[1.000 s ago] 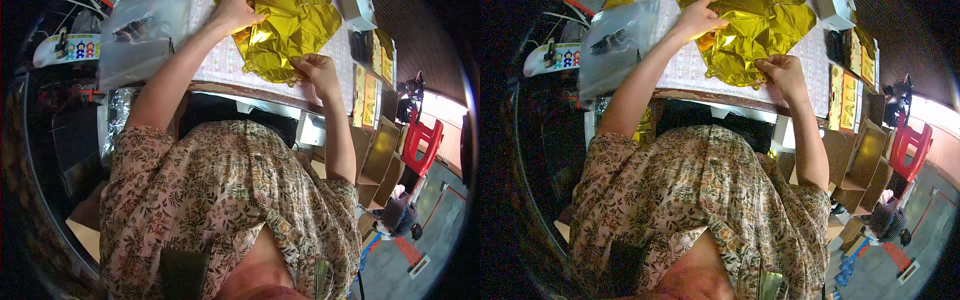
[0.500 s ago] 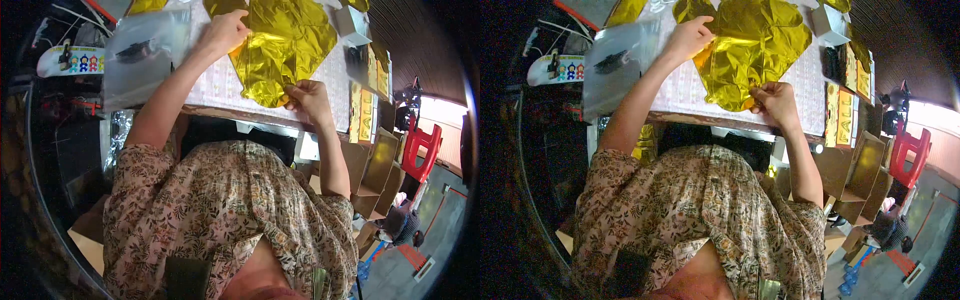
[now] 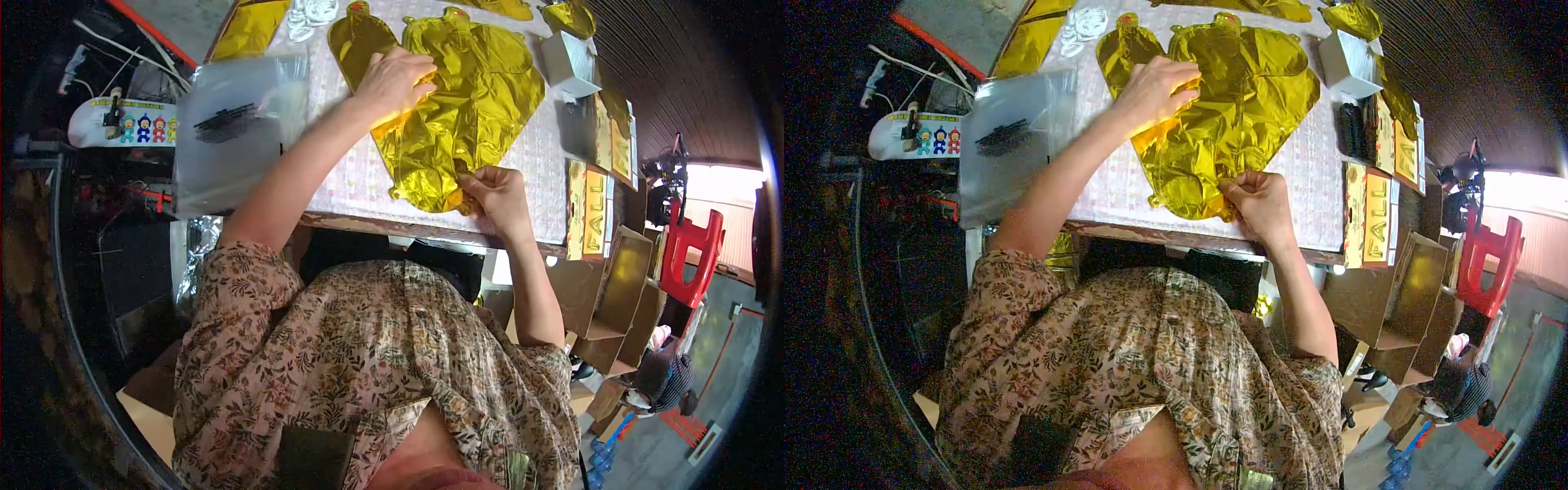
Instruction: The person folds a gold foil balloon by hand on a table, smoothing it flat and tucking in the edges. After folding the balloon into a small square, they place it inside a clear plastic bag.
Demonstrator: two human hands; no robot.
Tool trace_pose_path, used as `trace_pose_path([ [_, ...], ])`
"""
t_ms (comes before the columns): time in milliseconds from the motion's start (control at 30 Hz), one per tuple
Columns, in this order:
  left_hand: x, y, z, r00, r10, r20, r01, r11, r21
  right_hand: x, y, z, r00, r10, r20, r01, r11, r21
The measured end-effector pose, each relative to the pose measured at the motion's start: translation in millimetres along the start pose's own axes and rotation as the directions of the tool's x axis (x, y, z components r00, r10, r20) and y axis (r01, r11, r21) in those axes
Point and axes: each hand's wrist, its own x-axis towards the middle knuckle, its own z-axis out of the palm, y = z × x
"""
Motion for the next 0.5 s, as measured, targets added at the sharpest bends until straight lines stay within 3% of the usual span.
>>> trace_pose_path([
  [233,4.5,-13.8,9.0,0.995,0.06,-0.074,-0.069,0.989,-0.128,-2.1,-0.7,2.2,0.999,-0.042,-0.032,0.042,0.999,-0.004],
  [300,9.8,-16.2,3.9,0.995,-0.052,-0.081,0.029,0.963,-0.266,-2.4,-1.7,2.1,0.999,-0.037,-0.035,0.037,0.999,0.018],
  [367,16.4,-18.2,-7.3,0.97,-0.185,-0.156,0.17,0.98,-0.104,-2.1,1.1,1.7,0.999,-0.029,-0.04,0.029,1.0,0.004],
  [500,31.9,-47.9,-4.4,0.955,-0.199,-0.222,0.213,0.976,0.041,1.4,8.5,1.7,0.998,-0.057,-0.039,0.057,0.998,0.006],
])
